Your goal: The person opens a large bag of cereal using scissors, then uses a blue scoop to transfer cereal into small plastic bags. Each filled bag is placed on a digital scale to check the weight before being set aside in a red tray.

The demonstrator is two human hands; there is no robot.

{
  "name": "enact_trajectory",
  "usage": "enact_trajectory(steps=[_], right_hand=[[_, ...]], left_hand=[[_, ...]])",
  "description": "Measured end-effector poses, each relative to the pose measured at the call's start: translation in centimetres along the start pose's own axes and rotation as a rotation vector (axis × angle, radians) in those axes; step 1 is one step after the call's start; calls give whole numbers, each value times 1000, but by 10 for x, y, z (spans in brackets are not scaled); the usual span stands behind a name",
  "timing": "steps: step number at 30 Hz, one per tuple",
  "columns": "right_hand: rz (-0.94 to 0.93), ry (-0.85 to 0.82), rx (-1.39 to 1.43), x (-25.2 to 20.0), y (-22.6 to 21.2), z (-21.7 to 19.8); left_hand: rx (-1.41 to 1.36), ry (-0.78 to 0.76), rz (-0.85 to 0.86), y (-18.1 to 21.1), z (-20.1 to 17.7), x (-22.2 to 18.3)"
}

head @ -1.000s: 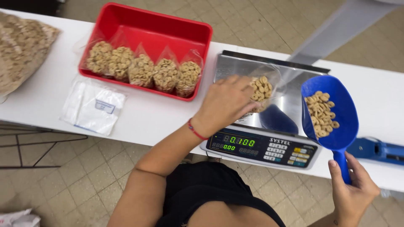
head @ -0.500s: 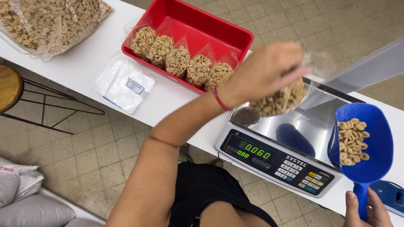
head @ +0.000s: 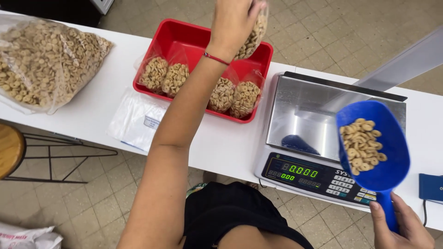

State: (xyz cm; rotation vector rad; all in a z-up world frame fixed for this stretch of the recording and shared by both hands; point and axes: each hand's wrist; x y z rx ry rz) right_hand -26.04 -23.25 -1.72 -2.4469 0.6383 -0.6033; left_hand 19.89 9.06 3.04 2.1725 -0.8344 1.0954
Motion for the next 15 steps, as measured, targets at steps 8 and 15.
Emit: enact_trajectory(steps=[8,15], right_hand=[[-192,-20,87,-11,-65,43],[-155,15,120,-27,-103,73]], left_hand=[[-181,-648,-435,-4,52,-75],[-274,-546,-226,3,78,-111]])
Point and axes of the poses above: each hand's wrist, its own x-axis towards the middle knuckle, its own z-axis out of the palm, y = z × x, and after that the axes turned 7 degrees about z, right-handed
